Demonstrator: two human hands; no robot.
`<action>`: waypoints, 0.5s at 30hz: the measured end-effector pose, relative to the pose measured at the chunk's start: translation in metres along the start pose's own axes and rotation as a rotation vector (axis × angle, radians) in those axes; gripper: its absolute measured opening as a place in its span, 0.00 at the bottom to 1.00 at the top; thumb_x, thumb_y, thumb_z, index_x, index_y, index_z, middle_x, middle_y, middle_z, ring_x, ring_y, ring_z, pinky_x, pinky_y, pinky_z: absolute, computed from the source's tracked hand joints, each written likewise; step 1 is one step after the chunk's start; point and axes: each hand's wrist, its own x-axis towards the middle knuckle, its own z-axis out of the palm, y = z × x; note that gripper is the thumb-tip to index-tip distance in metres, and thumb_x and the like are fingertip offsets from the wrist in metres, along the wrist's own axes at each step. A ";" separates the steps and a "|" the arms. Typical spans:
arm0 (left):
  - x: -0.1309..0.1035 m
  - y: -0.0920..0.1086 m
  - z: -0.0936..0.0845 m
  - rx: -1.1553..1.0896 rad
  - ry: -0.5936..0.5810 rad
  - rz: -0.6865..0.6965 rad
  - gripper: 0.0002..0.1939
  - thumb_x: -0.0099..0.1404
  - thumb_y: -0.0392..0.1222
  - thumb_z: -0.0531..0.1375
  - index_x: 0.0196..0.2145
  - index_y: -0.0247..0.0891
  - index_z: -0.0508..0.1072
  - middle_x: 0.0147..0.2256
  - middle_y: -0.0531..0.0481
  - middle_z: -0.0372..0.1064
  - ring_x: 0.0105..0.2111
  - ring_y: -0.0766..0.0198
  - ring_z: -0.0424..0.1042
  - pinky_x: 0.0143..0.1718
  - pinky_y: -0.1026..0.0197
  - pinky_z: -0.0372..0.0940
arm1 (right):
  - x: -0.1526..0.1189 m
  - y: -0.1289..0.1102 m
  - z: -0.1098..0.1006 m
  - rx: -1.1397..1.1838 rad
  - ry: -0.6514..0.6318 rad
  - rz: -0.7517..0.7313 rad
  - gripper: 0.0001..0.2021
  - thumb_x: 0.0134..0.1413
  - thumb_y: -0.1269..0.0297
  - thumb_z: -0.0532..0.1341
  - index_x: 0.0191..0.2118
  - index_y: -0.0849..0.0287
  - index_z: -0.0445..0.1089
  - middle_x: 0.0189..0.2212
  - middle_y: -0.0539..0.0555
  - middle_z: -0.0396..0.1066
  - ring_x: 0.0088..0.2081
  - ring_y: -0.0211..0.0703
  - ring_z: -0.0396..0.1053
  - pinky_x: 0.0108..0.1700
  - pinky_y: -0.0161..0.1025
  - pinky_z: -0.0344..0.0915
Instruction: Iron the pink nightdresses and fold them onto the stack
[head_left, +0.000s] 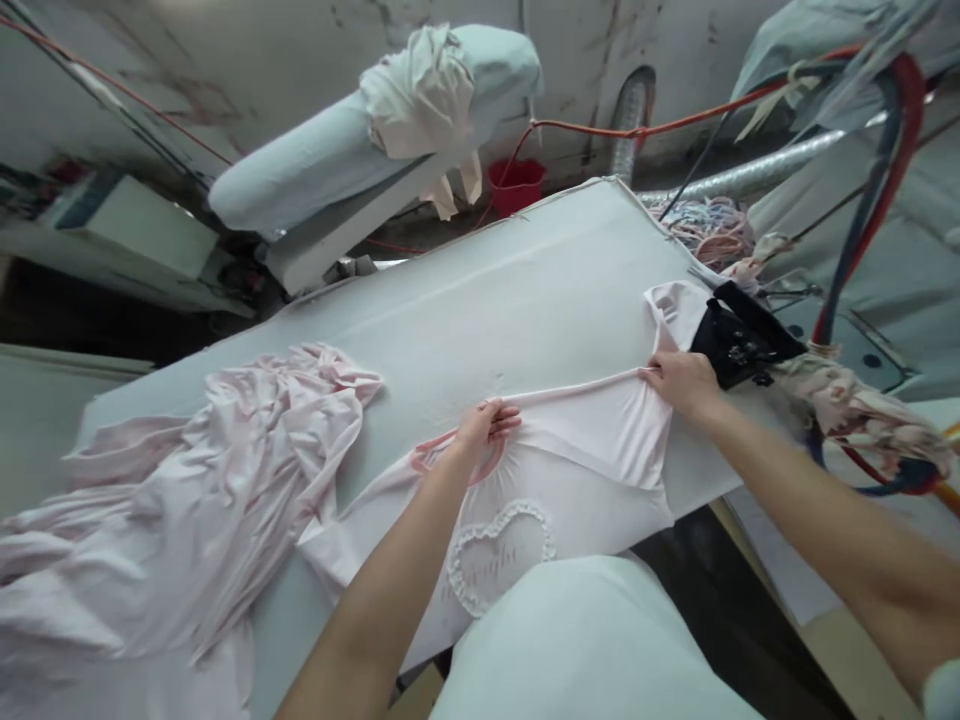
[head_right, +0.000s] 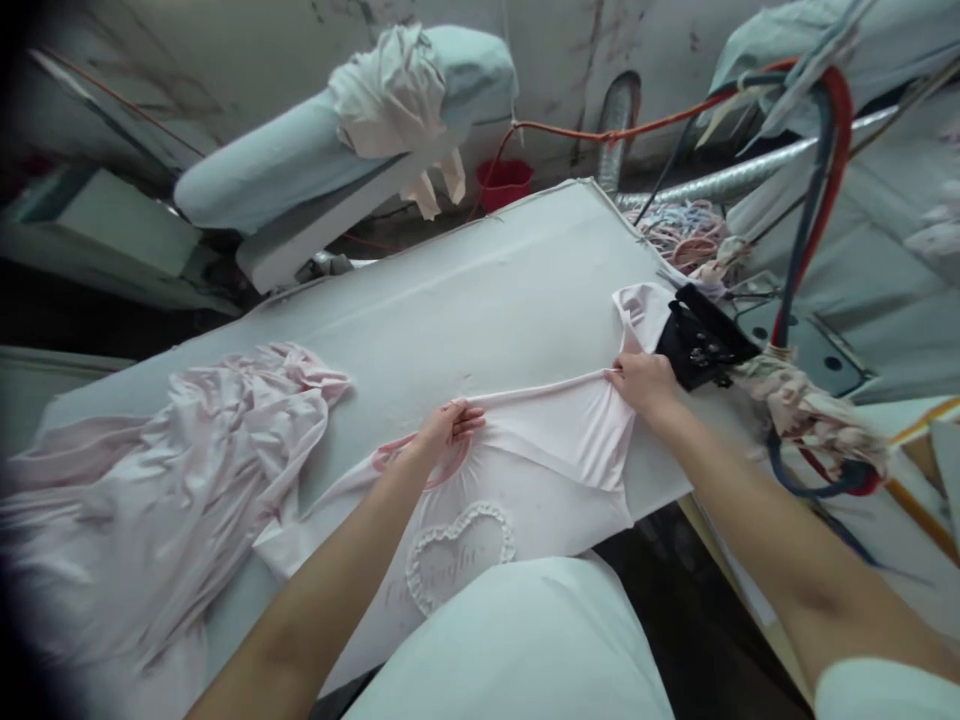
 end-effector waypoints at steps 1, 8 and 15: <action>-0.003 -0.003 0.003 0.030 0.030 0.024 0.09 0.68 0.46 0.59 0.39 0.36 0.70 0.40 0.41 0.77 0.33 0.64 0.78 0.29 0.66 0.67 | -0.020 -0.008 0.006 0.057 0.142 0.013 0.13 0.59 0.59 0.59 0.43 0.61 0.75 0.44 0.64 0.76 0.50 0.57 0.70 0.52 0.49 0.61; -0.028 -0.037 0.006 1.016 0.083 0.627 0.06 0.66 0.43 0.60 0.39 0.40 0.72 0.38 0.45 0.74 0.37 0.59 0.73 0.39 0.60 0.64 | -0.181 -0.051 0.040 0.342 0.182 0.414 0.17 0.58 0.57 0.55 0.49 0.58 0.71 0.46 0.61 0.75 0.46 0.53 0.72 0.48 0.47 0.66; -0.007 -0.036 0.020 1.668 -0.075 0.783 0.08 0.67 0.37 0.55 0.38 0.36 0.75 0.40 0.40 0.75 0.37 0.55 0.73 0.33 0.59 0.58 | -0.190 -0.032 0.047 0.180 -0.231 0.583 0.13 0.53 0.53 0.58 0.29 0.56 0.71 0.31 0.60 0.75 0.36 0.54 0.71 0.40 0.47 0.62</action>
